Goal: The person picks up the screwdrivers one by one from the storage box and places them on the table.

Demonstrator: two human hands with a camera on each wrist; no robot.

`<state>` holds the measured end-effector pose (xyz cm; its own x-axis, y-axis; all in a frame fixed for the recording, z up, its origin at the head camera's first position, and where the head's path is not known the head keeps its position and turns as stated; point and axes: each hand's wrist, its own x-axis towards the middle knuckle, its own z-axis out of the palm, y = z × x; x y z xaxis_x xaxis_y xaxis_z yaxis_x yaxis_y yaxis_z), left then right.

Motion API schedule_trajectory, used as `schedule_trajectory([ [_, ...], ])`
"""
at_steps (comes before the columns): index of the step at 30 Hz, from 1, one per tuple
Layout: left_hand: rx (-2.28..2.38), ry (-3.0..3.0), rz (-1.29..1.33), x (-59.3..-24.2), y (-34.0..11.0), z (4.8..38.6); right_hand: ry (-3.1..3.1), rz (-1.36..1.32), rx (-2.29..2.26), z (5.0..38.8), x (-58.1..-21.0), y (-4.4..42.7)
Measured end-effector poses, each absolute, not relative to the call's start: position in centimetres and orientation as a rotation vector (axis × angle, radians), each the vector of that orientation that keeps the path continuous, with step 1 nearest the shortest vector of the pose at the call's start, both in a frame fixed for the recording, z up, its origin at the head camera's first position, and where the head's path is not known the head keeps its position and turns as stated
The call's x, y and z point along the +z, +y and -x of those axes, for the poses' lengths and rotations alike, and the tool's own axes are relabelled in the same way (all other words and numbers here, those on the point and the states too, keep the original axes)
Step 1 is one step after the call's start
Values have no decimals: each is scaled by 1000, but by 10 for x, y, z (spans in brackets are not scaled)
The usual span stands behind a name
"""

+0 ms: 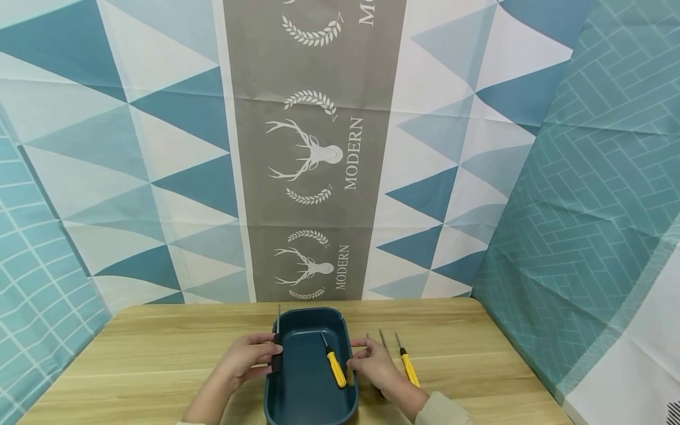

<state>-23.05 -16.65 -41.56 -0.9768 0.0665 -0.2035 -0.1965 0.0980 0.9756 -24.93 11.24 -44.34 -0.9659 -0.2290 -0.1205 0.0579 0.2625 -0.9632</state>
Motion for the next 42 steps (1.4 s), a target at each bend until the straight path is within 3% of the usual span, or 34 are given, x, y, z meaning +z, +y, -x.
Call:
schedule_trajectory([
  [42, 1952, 2124, 40, -424, -205, 223, 2318, 136, -1758, 251, -445, 111],
])
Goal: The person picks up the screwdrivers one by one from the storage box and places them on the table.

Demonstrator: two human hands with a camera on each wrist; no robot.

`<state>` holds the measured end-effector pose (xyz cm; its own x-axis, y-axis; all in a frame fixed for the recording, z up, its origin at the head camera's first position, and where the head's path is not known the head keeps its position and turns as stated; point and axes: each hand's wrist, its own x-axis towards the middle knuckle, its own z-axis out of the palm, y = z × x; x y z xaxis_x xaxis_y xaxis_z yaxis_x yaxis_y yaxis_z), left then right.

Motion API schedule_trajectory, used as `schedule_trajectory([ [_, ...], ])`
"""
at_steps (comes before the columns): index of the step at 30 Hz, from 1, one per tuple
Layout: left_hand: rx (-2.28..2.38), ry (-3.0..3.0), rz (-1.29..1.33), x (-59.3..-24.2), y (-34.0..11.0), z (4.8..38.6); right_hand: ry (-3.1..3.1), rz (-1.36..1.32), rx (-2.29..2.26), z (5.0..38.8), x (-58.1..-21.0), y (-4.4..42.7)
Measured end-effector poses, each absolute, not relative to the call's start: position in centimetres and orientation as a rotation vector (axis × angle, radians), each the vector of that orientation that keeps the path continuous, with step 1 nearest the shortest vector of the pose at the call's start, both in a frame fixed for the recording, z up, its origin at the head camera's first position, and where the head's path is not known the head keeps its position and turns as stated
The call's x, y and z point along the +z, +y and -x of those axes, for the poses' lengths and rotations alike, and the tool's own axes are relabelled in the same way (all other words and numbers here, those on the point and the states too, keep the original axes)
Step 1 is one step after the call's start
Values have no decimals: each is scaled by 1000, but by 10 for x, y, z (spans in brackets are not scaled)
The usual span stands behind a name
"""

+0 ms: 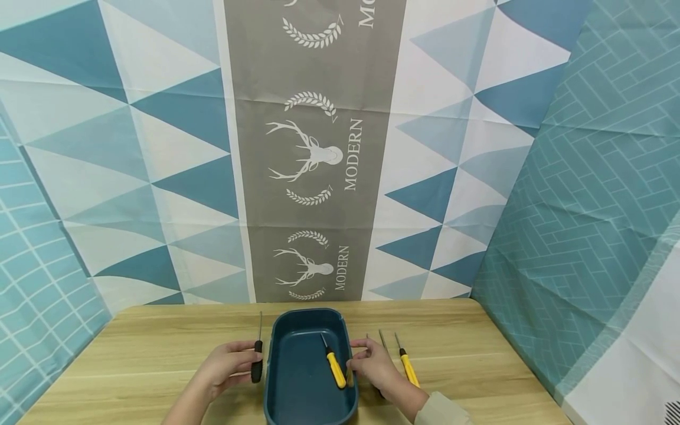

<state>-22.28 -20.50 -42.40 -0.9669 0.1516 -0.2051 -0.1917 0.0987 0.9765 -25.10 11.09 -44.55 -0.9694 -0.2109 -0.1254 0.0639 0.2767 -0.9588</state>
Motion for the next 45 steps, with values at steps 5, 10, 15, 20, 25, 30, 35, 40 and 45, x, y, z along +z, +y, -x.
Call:
schedule_trajectory([
  [5, 1955, 2118, 40, -426, -209, 223, 2318, 138, -1756, 251, -445, 110],
  [10, 1941, 2132, 110, -426, -212, 221, 2308, 142, -1761, 250, -445, 111],
  [15, 1937, 2125, 117, -429, -216, 221, 2318, 140, -1756, 250, -444, 110],
  [20, 1937, 2125, 131, -432, -219, 221, 2329, 131, -1752, 249, -443, 110],
  [25, 1938, 2134, 161, -433, -221, 220, 2345, 128, -1745, 249, -442, 110],
  [30, 1935, 2126, 160, -433, -224, 217, 2354, 132, -1744, 251, -445, 110],
  [35, 1936, 2110, 163, -435, -227, 216, 2353, 140, -1749, 250, -445, 110],
  [40, 1927, 2117, 172, -437, -228, 217, 2336, 145, -1759, 249, -444, 111],
  [45, 1915, 2120, 164, -439, -230, 217, 2334, 143, -1761, 249, -445, 111],
])
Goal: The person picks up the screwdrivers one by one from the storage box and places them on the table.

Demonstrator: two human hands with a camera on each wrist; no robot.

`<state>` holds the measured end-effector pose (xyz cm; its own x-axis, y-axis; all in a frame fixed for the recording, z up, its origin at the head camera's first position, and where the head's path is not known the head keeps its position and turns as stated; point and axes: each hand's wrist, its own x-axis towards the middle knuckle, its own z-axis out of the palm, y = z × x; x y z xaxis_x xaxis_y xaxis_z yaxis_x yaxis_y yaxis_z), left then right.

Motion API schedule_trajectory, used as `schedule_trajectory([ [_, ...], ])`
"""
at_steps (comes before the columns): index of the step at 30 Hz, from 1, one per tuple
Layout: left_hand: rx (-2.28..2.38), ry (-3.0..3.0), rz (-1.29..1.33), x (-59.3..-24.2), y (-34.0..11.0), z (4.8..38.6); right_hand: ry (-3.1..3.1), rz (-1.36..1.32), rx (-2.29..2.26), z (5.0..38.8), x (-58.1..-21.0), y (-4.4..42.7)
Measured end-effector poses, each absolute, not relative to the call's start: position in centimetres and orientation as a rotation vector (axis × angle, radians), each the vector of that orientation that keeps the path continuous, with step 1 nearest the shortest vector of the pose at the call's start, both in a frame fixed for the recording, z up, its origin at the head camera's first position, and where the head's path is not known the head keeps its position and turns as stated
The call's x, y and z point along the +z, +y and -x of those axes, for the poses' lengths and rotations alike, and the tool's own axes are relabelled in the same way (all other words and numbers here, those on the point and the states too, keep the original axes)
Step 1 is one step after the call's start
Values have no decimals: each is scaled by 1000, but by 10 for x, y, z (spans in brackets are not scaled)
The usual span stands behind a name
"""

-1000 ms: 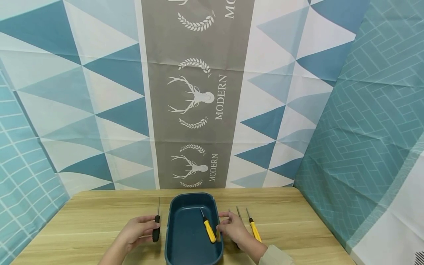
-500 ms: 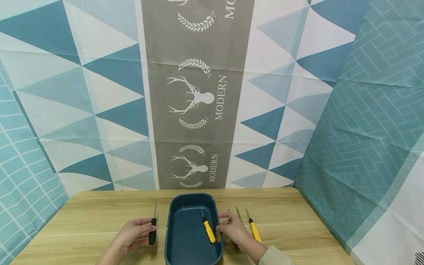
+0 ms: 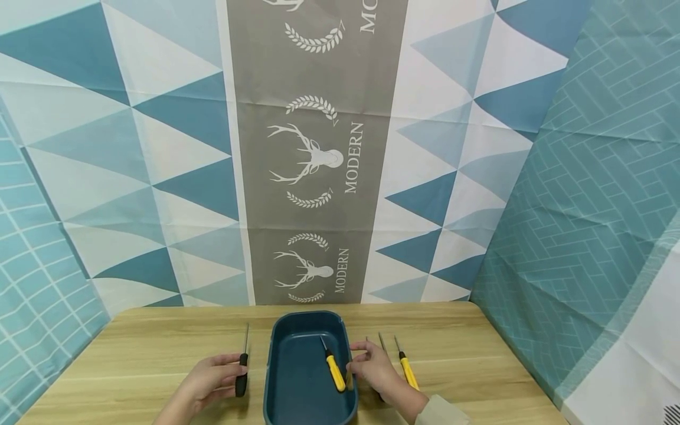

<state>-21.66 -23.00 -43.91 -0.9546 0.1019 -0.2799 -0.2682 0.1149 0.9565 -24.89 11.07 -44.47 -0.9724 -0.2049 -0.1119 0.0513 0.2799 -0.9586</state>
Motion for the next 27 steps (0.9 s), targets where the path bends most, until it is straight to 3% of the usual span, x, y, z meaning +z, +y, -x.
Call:
schedule_trajectory([
  [27, 1885, 2120, 270, -445, -241, 213, 2327, 159, -1768, 250, -448, 111],
])
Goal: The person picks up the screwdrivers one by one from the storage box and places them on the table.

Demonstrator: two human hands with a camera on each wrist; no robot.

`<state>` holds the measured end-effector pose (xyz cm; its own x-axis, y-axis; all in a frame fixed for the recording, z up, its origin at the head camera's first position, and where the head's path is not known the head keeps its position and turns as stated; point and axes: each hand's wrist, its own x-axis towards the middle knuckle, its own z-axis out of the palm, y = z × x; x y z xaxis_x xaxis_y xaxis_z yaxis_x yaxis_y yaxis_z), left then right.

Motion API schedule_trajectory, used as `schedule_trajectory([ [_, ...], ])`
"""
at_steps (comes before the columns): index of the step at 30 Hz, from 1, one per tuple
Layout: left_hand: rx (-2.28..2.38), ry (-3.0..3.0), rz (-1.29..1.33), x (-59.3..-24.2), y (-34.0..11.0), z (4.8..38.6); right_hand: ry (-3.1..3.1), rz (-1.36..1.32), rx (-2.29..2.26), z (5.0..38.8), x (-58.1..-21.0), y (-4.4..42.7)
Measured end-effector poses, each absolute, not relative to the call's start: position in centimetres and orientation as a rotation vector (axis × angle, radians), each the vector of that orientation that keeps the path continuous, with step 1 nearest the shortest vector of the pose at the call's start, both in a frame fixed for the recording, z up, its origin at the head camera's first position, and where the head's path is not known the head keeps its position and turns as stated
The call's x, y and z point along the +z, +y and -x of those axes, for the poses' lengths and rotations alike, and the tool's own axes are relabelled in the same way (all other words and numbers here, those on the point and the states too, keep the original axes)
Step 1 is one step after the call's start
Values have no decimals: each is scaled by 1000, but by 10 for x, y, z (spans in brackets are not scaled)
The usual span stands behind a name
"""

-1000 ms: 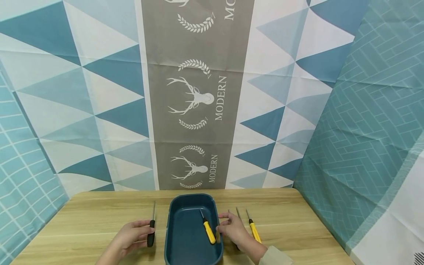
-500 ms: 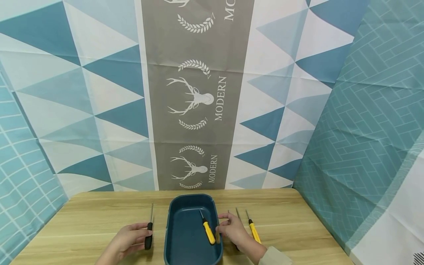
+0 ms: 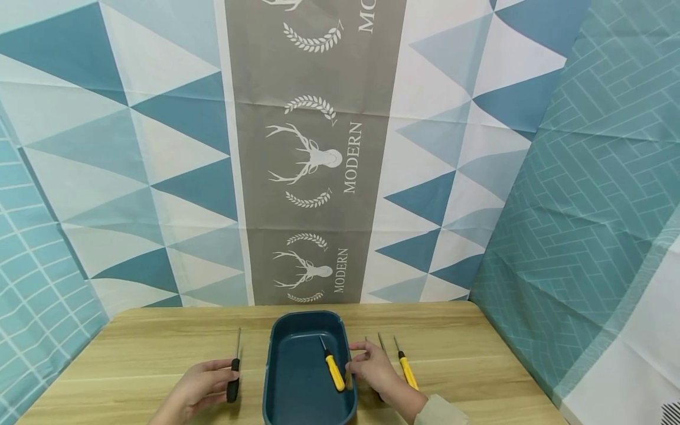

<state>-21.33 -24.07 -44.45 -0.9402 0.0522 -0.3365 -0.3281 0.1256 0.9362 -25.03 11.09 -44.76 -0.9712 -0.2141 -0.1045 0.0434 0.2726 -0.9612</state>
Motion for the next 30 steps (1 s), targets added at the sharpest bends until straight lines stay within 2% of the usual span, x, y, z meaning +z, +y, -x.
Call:
schedule_trajectory([
  [15, 1899, 2133, 358, -449, -243, 212, 2314, 173, -1779, 248, -445, 112],
  [30, 1897, 2089, 239, -457, -263, 209, 2321, 176, -1779, 247, -444, 112],
])
